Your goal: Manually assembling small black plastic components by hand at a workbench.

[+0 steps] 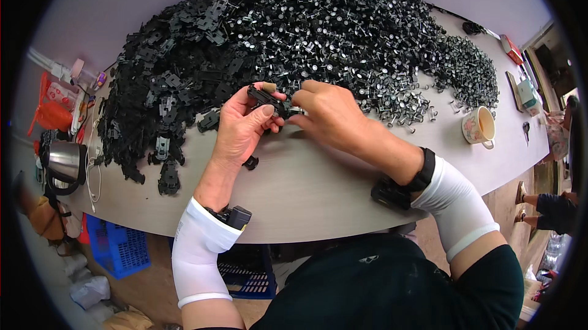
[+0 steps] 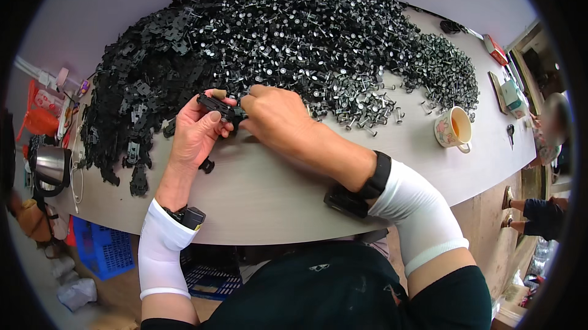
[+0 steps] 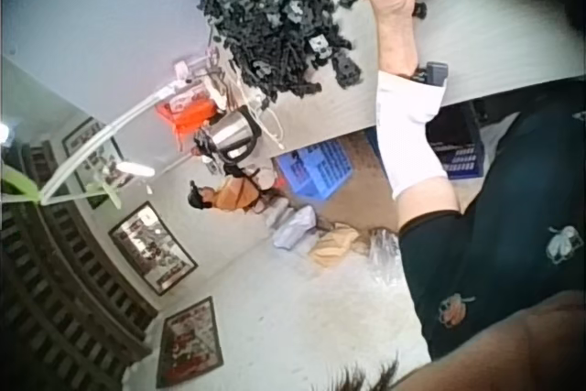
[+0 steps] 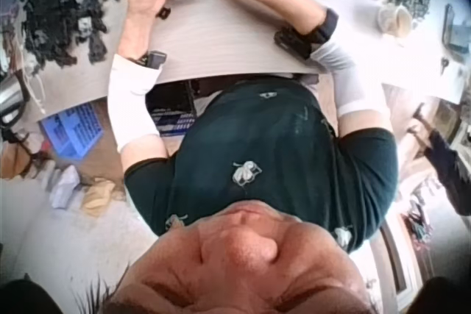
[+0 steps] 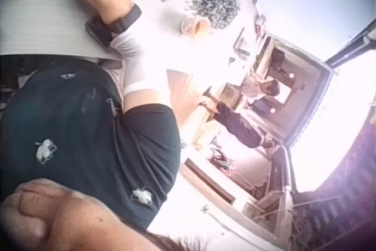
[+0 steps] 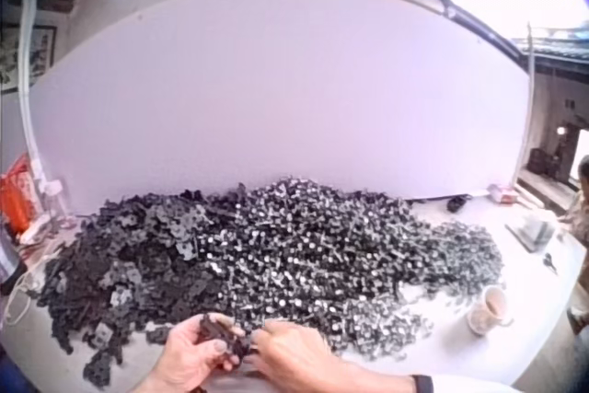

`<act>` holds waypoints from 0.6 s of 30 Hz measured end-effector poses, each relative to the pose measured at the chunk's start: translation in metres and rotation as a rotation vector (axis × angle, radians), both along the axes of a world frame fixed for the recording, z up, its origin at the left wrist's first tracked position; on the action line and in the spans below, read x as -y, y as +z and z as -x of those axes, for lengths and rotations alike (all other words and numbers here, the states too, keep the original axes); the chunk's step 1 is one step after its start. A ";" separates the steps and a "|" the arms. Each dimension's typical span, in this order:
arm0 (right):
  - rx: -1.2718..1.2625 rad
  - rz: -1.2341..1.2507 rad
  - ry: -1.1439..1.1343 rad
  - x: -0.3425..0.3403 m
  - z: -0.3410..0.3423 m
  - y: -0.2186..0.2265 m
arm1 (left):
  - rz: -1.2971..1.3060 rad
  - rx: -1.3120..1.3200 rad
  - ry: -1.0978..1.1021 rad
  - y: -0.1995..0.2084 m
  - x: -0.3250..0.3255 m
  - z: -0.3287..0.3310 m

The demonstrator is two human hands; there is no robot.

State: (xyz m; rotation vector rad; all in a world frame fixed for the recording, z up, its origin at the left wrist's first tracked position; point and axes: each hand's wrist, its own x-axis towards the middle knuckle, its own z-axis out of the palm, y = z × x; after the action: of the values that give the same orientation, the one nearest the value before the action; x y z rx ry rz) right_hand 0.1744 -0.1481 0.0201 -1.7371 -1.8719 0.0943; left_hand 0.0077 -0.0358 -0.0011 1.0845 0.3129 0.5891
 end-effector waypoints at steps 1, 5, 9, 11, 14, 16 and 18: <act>0.037 -0.006 0.030 -0.004 0.003 -0.003 | 0.001 -0.001 -0.003 -0.001 0.000 0.001; 0.050 0.132 0.089 -0.014 0.000 -0.013 | -0.014 0.012 0.002 -0.001 -0.002 0.003; -0.562 0.312 0.011 0.006 -0.016 0.004 | -0.023 0.001 -0.010 0.000 -0.002 0.000; -0.369 0.162 0.100 0.011 -0.024 -0.006 | -0.030 -0.018 -0.012 0.000 -0.002 0.002; -0.116 0.014 0.124 0.018 -0.029 -0.009 | -0.037 -0.037 -0.018 0.003 0.002 0.003; -0.179 -0.064 0.110 0.017 -0.029 -0.007 | -0.037 -0.038 -0.017 0.005 0.003 0.002; -0.204 -0.159 0.079 0.011 -0.019 0.002 | -0.055 -0.004 -0.008 0.004 0.005 0.000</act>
State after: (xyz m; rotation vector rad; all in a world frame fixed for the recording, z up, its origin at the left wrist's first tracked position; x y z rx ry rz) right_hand 0.1937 -0.1593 0.0221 -1.4894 -1.7488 0.1437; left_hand 0.0080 -0.0408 0.0026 1.1393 0.2975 0.5916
